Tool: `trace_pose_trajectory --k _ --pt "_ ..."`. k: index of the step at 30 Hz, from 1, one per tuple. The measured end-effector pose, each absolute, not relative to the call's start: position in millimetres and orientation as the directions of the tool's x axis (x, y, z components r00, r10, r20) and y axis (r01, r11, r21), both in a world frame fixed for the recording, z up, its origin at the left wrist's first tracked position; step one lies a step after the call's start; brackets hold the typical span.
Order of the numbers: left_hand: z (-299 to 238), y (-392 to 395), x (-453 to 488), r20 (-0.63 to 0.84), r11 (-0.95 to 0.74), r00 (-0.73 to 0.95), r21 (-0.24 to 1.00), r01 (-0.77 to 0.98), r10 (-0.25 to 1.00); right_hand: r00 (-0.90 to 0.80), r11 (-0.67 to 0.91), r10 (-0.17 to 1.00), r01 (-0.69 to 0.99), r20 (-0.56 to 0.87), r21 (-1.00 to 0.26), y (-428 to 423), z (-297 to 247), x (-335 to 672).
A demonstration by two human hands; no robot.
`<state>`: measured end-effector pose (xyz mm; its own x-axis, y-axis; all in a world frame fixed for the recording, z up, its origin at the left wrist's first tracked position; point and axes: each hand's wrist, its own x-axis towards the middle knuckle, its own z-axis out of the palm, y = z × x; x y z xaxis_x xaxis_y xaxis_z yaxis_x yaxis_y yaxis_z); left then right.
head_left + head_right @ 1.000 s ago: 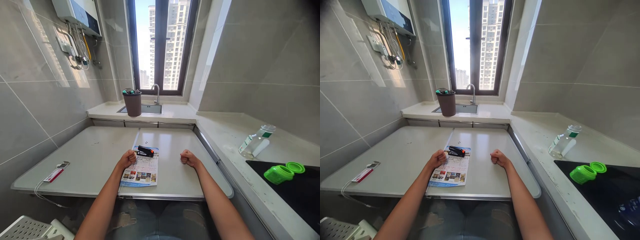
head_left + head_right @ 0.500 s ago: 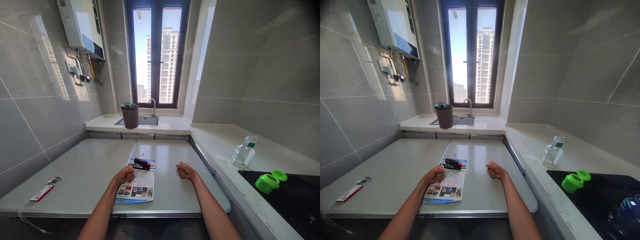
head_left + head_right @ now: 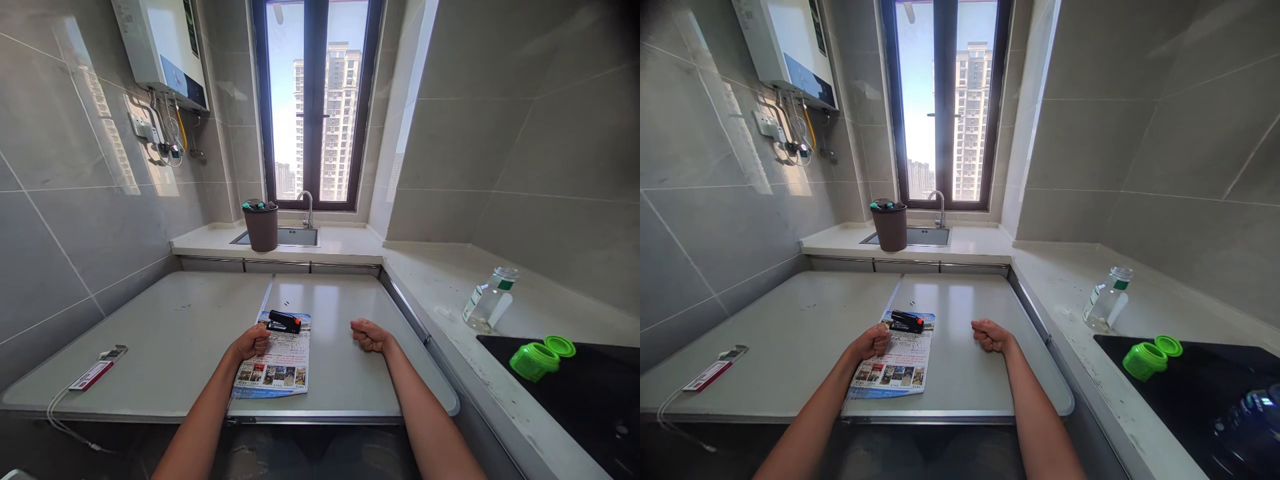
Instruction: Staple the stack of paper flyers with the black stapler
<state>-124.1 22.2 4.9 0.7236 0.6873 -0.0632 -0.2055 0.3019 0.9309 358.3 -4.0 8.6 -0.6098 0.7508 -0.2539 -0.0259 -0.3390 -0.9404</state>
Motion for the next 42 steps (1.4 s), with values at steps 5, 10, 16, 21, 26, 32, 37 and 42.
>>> trace_pose_trajectory --k 5,10,16,21,26,32,37,42 --pt "7.8 21.4 -122.7 -0.069 0.306 0.722 0.930 -0.203 0.689 -0.625 -0.365 0.731 -0.017 -0.276 -0.931 -1.5 8.9 359.7" --pt "9.8 19.9 -120.9 -0.065 0.302 0.723 0.931 -0.203 0.688 -0.648 -0.372 0.707 0.000 -0.283 -0.928 -0.8 10.6 359.8" --pt "13.4 16.2 -118.2 -0.079 0.313 0.753 0.934 -0.174 0.653 -0.667 -0.362 0.692 0.007 -0.274 -0.932 -2.2 10.9 358.7" --pt "19.5 11.3 -103.8 -0.116 0.336 0.802 0.935 -0.110 0.586 -0.684 -0.361 0.676 0.017 -0.274 -0.932 -2.3 12.4 358.4" --pt "22.4 11.9 -74.7 -0.157 0.347 0.844 0.937 -0.037 0.514 -0.698 -0.342 0.664 0.034 -0.267 -0.939 -2.7 16.0 357.1" --pt "22.6 12.8 -32.2 -0.170 0.355 0.861 0.935 -0.013 0.479 -0.675 -0.284 0.696 0.052 -0.244 -0.957 -6.3 19.4 356.7" --pt "19.3 1.0 2.6 -0.140 0.351 0.849 0.935 -0.056 0.509 -0.509 -0.112 0.854 0.026 -0.110 -0.993 -11.3 21.5 348.5" --pt "14.1 -4.6 13.0 -0.047 0.319 0.780 0.927 -0.199 0.624 -0.132 0.220 0.969 0.070 0.209 -0.973 -9.6 26.2 334.5"
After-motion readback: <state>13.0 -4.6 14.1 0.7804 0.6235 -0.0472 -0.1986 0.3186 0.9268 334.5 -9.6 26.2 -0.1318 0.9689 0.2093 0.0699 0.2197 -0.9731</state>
